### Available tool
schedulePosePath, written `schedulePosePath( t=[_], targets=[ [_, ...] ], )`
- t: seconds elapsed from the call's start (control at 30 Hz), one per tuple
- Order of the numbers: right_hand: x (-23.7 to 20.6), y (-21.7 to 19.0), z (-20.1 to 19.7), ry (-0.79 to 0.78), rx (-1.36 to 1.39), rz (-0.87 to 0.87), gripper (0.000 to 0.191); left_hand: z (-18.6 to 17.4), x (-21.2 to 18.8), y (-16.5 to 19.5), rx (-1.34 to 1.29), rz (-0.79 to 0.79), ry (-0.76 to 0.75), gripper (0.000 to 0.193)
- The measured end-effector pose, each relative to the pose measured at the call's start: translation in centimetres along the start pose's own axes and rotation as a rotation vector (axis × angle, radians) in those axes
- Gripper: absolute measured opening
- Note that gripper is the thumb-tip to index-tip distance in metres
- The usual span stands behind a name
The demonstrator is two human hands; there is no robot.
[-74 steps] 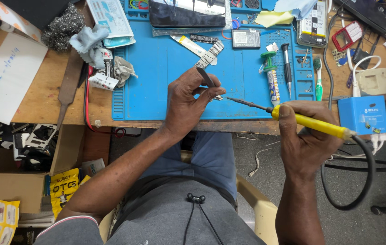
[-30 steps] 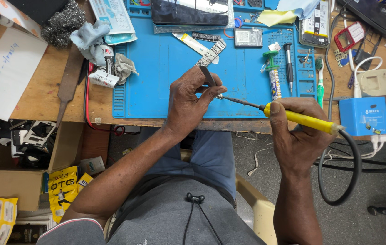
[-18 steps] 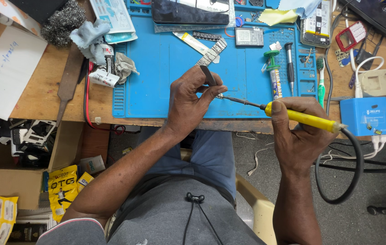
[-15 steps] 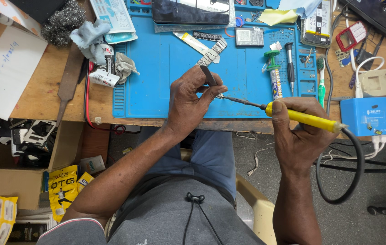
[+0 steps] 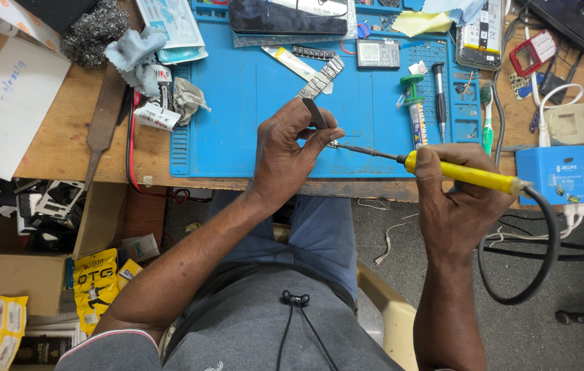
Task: The person sits at a repair workbench and solders a small electronic component, holding the part with tweezers in one hand while applying a yellow soldering iron with the other. They periodically reposition the component, add solder, and continue working on the part on the blue mat.
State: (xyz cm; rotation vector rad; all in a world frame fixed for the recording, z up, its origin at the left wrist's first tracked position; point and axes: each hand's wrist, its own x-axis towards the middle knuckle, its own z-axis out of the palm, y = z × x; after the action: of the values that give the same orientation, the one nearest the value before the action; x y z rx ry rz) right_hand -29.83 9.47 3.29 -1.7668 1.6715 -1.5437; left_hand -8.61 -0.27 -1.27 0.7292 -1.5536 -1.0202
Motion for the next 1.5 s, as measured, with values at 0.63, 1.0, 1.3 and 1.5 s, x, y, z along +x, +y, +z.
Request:
schedulePosePath(
  t=[0.63,1.0,1.3,1.5],
  targets=[
    [-1.4,0.8,-0.8,0.136,0.09,0.017,0.018,0.1,-0.7,0.7,0.012,0.041,0.018,0.009],
    [-0.9,0.5,-0.3,0.079,0.085,0.009,0.019,0.1,-0.5,0.7,0.014,-0.004,0.016,0.01],
    [-0.9,0.8,0.0,0.073,0.09,0.024,0.018,0.0,-0.4,0.5,0.025,-0.001,0.015,0.01],
    [-1.0,1.4,-0.1,0.101,0.086,0.048,0.017,0.0,-0.4,0.4,0.033,-0.003,0.017,0.01]
  ],
)
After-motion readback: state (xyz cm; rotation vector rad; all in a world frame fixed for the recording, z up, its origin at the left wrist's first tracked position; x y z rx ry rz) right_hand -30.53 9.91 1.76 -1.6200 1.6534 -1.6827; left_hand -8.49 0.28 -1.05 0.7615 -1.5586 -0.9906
